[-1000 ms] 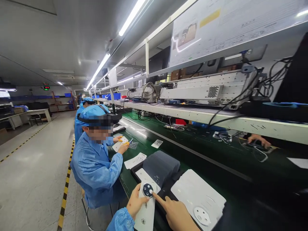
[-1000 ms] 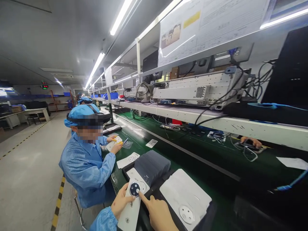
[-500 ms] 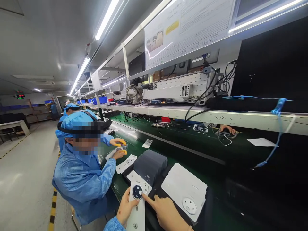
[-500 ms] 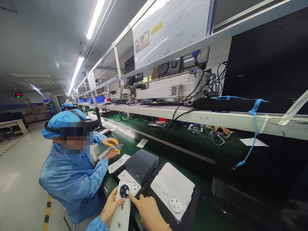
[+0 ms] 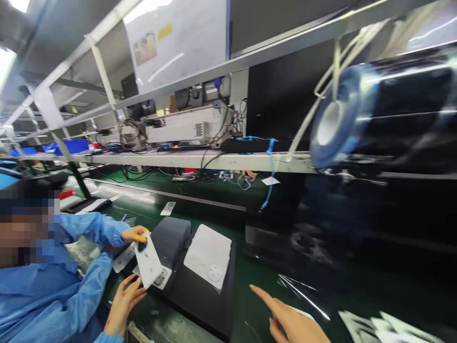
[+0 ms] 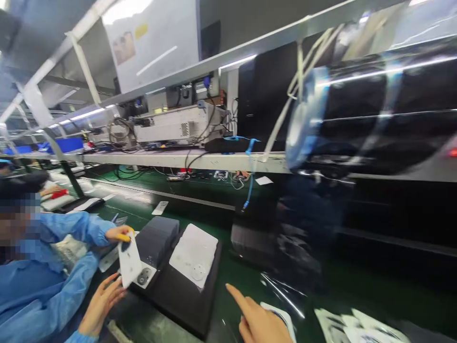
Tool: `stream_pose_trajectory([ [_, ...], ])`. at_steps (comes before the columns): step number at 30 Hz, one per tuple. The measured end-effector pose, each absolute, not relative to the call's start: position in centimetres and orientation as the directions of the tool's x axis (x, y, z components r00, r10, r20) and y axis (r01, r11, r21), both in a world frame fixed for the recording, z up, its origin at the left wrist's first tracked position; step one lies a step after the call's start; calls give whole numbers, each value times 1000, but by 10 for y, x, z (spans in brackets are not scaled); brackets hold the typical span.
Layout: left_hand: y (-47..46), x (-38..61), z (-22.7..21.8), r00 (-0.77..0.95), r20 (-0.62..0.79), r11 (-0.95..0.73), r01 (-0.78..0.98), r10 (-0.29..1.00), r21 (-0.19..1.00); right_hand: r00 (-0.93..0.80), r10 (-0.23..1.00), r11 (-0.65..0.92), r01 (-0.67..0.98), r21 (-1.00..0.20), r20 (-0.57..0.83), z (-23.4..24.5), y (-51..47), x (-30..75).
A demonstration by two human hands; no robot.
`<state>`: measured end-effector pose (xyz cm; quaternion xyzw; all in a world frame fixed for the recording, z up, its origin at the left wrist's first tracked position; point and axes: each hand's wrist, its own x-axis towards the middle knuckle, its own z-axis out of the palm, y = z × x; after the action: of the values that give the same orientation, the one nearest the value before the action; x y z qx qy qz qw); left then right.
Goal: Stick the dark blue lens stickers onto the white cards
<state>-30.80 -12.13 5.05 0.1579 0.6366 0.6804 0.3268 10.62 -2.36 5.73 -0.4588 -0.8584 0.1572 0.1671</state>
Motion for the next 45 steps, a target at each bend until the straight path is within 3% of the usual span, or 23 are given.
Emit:
stream_pose_trajectory([
  [3,-117,-278,54,-642,-224,106,-217,733,970,-246,966,258,858,-444,86,44,-29,160],
  [6,-107,-223,57,-435,-241,211,-118,867,970,-37,999,37,908,-417,8,34,-34,187],
  [9,-90,-150,64,-146,-229,229,-16,962,973,45,999,-48,886,-460,-19,23,-30,188],
  [12,-63,-73,67,119,-205,203,25,972,979,79,994,-103,863,-495,-69,12,-18,177],
  [14,-39,-30,60,204,-180,172,55,962,984,115,990,-140,847,-513,-79,6,-12,171],
  [22,24,29,-13,-28,-202,203,175,979,963,180,981,-187,754,-629,-77,-13,-2,173],
  [28,30,19,-44,-64,38,-26,177,997,984,219,974,-203,703,-681,-63,-13,-3,169],
  [34,26,19,-49,-82,76,-68,99,994,993,229,969,-241,777,-581,-95,-6,-11,164],
  [39,22,19,-45,-81,17,-16,16,997,1000,178,969,-245,754,-609,-169,-5,-12,163],
  [45,20,21,-44,-66,30,-31,-20,997,999,168,982,-190,800,-569,-91,-2,-18,160],
])
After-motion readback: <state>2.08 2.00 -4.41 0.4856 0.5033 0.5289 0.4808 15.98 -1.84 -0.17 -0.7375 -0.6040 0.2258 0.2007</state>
